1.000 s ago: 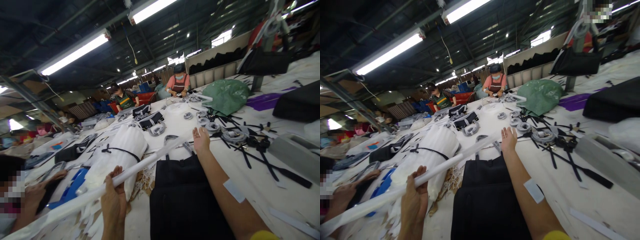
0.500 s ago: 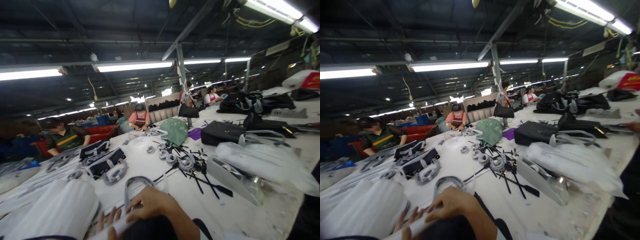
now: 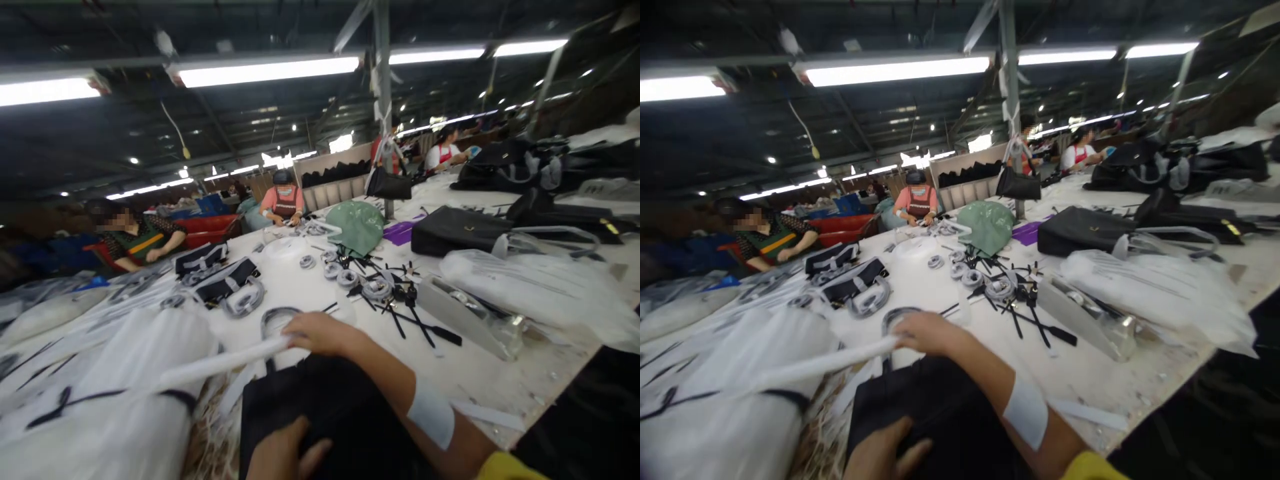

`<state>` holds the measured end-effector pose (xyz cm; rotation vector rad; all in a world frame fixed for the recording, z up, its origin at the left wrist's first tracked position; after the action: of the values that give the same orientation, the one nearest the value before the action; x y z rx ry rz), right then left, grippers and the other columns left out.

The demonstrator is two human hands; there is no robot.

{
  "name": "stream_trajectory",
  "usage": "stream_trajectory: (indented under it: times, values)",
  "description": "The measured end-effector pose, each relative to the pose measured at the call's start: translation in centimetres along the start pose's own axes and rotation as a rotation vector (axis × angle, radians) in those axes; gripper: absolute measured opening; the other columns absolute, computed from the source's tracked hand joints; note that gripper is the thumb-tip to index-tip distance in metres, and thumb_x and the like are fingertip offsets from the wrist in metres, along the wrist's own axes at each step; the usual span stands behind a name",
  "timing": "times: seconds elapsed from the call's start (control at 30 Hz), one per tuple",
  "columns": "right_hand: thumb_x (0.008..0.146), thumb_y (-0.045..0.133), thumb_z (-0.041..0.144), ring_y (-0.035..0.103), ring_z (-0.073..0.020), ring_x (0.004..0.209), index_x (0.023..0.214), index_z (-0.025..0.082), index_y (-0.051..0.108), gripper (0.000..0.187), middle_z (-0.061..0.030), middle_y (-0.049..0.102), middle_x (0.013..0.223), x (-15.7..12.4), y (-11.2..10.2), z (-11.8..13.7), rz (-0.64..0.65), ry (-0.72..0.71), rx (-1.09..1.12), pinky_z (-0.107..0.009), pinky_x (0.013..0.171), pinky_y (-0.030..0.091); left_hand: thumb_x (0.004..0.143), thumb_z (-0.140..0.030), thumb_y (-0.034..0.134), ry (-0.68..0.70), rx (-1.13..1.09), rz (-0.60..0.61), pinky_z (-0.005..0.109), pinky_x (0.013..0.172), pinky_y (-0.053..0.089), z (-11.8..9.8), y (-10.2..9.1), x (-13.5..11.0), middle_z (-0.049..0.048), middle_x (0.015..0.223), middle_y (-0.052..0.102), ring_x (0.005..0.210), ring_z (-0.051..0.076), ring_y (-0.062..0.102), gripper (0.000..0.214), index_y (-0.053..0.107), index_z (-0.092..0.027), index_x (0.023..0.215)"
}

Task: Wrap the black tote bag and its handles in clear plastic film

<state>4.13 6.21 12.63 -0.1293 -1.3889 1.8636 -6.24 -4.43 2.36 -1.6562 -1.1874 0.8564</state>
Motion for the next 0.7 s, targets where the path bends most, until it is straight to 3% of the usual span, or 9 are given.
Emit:
stream_trajectory:
  times: [0.1, 0.17, 0.3, 0.43, 0.57, 0.7]
  values:
    - [0.090, 0.062, 0.029, 0.063, -0.0240, 0.105, 0.122, 0.019, 0.065, 0.033, -0.0100, 0.069, 0.116, -2.5, -1.9, -1.2, 0.025, 0.033, 0.033, -0.031, 0.090, 0.045, 0.088, -0.046, 0.062, 0.063, 0.152, 0.007, 0.029, 0.063, 0.048, -0.3, 0.3, -0.5, 0.0033, 0.075, 0.072, 0.074, 0.025, 0.071, 0.025, 0.067, -0.021, 0.086]
    - [0.087, 0.064, 0.033, 0.063, -0.0245, 0.103, 0.119, 0.021, 0.066, 0.034, -0.0075, 0.070, 0.114, -4.2, -1.8, -2.7, 0.110, 0.084, 0.074, -0.032, 0.089, 0.045, 0.088, -0.051, 0.060, 0.108, 0.172, -0.023, 0.026, 0.060, 0.045, -0.5, 0.1, -0.8, 0.0022, 0.074, 0.071, 0.072, 0.022, 0.070, 0.031, 0.066, -0.021, 0.086]
    - [0.084, 0.067, 0.038, 0.065, -0.0200, 0.088, 0.105, 0.020, 0.071, 0.028, -0.0025, 0.073, 0.096, -7.1, 1.5, -4.6, 0.368, 0.179, 0.281, -0.027, 0.078, 0.046, 0.089, -0.056, 0.055, 0.189, 0.157, -0.105, 0.026, 0.059, 0.042, -1.3, -0.4, -1.5, 0.0010, 0.071, 0.069, 0.069, 0.019, 0.067, 0.037, 0.063, -0.020, 0.084]
    - [0.080, 0.069, 0.043, 0.065, -0.0185, 0.084, 0.100, 0.019, 0.074, 0.032, -0.0032, 0.071, 0.094, -8.5, 6.1, -4.1, 0.563, 0.179, 0.492, -0.025, 0.076, 0.047, 0.092, -0.060, 0.046, 0.256, 0.171, -0.178, 0.027, 0.058, 0.041, -1.9, -0.7, -2.1, 0.0017, 0.066, 0.066, 0.063, 0.018, 0.064, 0.045, 0.062, -0.019, 0.080]
    - [0.082, 0.068, 0.040, 0.064, -0.0183, 0.082, 0.092, 0.019, 0.079, 0.025, -0.0062, 0.069, 0.092, -9.2, 8.0, -3.3, 0.623, 0.137, 0.548, -0.026, 0.074, 0.048, 0.091, -0.062, 0.043, 0.239, 0.173, -0.133, 0.028, 0.057, 0.040, -1.8, -0.6, -1.9, 0.0016, 0.065, 0.064, 0.060, 0.017, 0.061, 0.047, 0.062, -0.019, 0.081]
    - [0.087, 0.061, 0.035, 0.067, -0.0187, 0.086, 0.098, 0.020, 0.078, 0.026, -0.0060, 0.072, 0.092, -10.6, 8.4, -3.2, 0.787, 0.218, 0.696, -0.026, 0.077, 0.049, 0.089, -0.059, 0.053, 0.178, 0.100, 0.006, 0.029, 0.068, 0.046, -1.2, -0.4, -1.3, 0.0054, 0.089, 0.069, 0.079, 0.020, 0.064, 0.041, 0.064, -0.021, 0.097]
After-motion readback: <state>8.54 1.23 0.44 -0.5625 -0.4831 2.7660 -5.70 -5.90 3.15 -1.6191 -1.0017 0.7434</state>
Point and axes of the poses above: each hand's wrist, its own x-axis towards the middle knuckle, its own y-axis out of the palm, z = x × y, the point moved 8 cm from there along x, towards the middle knuckle
